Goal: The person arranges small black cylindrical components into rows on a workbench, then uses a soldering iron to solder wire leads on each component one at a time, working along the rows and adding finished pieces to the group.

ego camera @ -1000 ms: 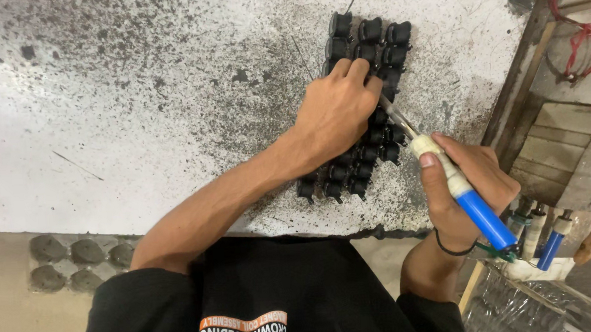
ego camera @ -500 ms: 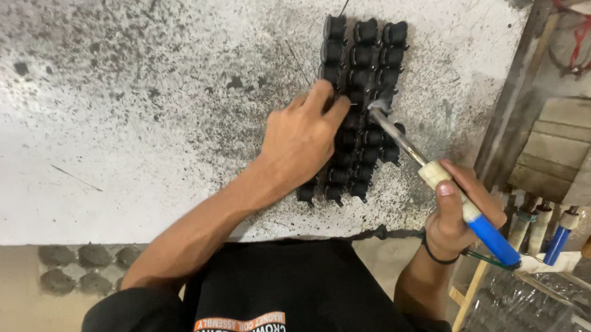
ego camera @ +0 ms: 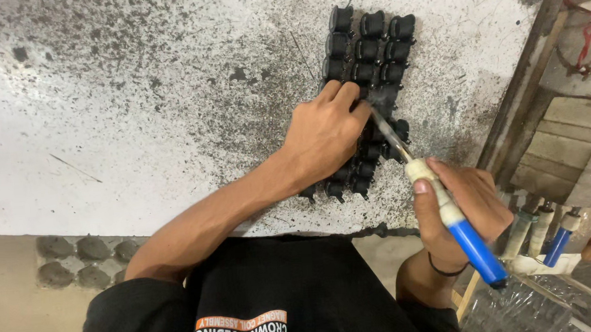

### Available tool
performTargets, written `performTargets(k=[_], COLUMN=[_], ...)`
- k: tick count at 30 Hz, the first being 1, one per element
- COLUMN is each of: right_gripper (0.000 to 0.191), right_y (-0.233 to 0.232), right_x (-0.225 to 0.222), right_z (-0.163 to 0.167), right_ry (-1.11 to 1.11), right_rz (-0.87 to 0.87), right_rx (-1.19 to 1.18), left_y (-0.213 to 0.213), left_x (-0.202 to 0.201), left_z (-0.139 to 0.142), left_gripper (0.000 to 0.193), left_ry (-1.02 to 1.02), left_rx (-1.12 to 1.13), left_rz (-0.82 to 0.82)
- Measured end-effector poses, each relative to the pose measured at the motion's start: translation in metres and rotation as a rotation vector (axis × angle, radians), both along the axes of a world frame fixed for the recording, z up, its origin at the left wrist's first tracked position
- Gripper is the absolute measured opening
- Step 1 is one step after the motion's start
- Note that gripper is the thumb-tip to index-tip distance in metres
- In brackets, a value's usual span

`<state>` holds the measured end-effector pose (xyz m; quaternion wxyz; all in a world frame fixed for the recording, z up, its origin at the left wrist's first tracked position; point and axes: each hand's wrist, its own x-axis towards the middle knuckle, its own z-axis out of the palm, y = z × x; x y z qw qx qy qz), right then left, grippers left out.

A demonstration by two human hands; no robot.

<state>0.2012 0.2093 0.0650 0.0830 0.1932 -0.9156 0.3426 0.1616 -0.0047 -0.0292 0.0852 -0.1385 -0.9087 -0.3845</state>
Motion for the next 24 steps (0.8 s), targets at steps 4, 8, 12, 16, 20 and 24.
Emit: performTargets(k=[4,8,12,16,20,24], right_gripper=[0.025,0.025,0.027,0.031,0.033,0.030], right_y=[0.006,0.020,0.026,0.033,0.036,0.025], right_x=[-0.002,-0.001,0.015,0.037,0.042,0.036], right_z=[0.007,-0.008,-0.044,-0.060,-0.057,-0.047], right_ry=[-0.012,-0.057,0.026,0.079,-0.032,-0.009], right_rz=[0.059,-0.035,-0.098,-0.113,-0.183,-0.127], right_rx=[0.070,-0.177,-0.548,-0.556,-0.486,-0.473], left_y=[0.003,-0.010,-0.026,-0.019,-0.013,-0.012], left_x=[-0.005,0.002,0.015,0.023,0.025,0.023], left_z=[0.004,0.015,0.016,0.010,0.007,0.006], left_gripper=[0.028,0.018,0.026,0.028,0.023,0.018], left_ry=[-0.001,-0.008,0.093,0.014,0.061,0.055], left_rx=[0.022,0.088,0.071,-0.007,-0.017,-0.001], left_rz=[0.016,0.088,0.135,0.037,0.011,-0.004])
